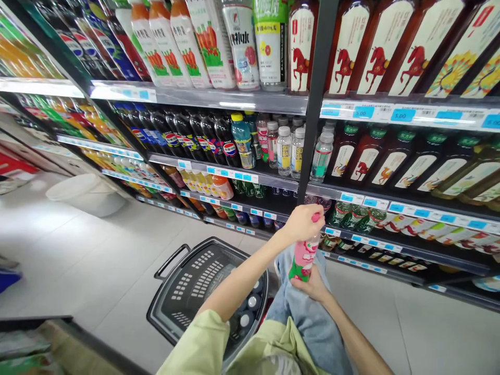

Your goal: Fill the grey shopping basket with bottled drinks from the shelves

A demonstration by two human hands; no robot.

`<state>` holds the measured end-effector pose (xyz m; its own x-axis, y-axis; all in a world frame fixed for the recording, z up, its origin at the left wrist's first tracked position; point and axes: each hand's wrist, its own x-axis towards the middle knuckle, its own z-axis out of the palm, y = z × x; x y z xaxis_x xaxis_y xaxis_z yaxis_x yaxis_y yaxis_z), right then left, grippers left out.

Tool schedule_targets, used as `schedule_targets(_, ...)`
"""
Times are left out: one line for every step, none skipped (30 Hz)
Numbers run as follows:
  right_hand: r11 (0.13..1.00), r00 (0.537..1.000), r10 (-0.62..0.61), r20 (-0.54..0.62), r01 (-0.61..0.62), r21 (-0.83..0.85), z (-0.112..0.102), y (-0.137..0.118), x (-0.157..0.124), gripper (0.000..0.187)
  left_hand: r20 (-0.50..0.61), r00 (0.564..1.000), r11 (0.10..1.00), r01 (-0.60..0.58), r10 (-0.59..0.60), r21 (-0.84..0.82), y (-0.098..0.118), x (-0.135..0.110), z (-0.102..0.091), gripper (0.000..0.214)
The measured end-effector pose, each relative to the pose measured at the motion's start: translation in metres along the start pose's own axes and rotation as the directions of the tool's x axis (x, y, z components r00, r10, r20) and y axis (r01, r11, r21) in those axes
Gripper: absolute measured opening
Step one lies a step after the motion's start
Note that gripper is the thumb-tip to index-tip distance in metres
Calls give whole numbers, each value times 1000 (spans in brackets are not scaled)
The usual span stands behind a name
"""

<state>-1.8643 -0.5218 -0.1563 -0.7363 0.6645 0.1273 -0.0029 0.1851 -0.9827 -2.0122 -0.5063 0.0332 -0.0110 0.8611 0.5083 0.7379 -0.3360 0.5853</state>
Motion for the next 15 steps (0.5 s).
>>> schedule_targets(999, 999, 21, 49, -22, 29, -2, -3, -1, 43, 9, 1000, 1000, 13, -13, 2, -3, 3, 0, 20)
schedule_targets(997, 995, 44, 91, -49, 56, -3, -6, -2, 43, 14, 1000, 1000, 25, -25, 9, -6, 6, -1, 21)
schedule_targets(994, 991, 67, 118, -77, 76, -3, -7, -2, 43, 15, 999, 999, 39, -39, 22, -9, 7, -2, 23)
schedule_targets(991, 988, 88, 126, -99, 85, -4, -9, -3, 44, 13, 998, 997, 56, -57, 43, -11, 7, -3, 25)
schedule_targets(990, 987, 101, 127, -113, 89, -4, -10, -3, 44, 8, 997, 994, 78, -78, 71, -14, 7, -4, 29)
schedule_targets(989, 985, 106, 134, -119, 92, -4, -10, -2, 45, 0, 995, 989, 104, -104, 103, -16, 6, -6, 33)
schedule_targets(988, 985, 106, 139, -120, 97, -4, -11, -2, 45, -8, 991, 982, 134, -134, 134, -18, 5, -8, 36)
schedule_targets(988, 984, 105, 143, -120, 101, -4, -12, -1, 45, -16, 986, 973, 166, -165, 162, -20, 4, -9, 38)
schedule_targets(988, 983, 104, 149, -120, 100, -4, -14, 0, 44, -20, 981, 964, 194, -193, 183, -21, 3, -11, 40)
schedule_targets(988, 983, 104, 154, -119, 94, -4, -15, 0, 42, -21, 976, 957, 215, -215, 197, -22, 1, -13, 40)
schedule_targets(989, 982, 104, 158, -118, 84, -4, -17, 1, 40, -18, 973, 952, 229, -230, 202, -23, 1, -15, 40)
schedule_targets(990, 982, 103, 160, -116, 74, -4, -19, 1, 38, -11, 971, 951, 235, -237, 201, -23, 0, -16, 40)
schedule_targets(991, 982, 102, 162, -113, 66, -4, -22, 1, 37, -3, 971, 952, 235, -239, 196, -23, -1, -17, 39)
schedule_targets(992, 982, 100, 162, -111, 59, -4, -24, 1, 36, 2, 971, 954, 233, -237, 188, -23, -2, -18, 39)
schedule_targets(993, 982, 99, 161, -109, 52, -4, -25, 1, 36, 4, 972, 956, 232, -236, 182, -23, -2, -18, 39)
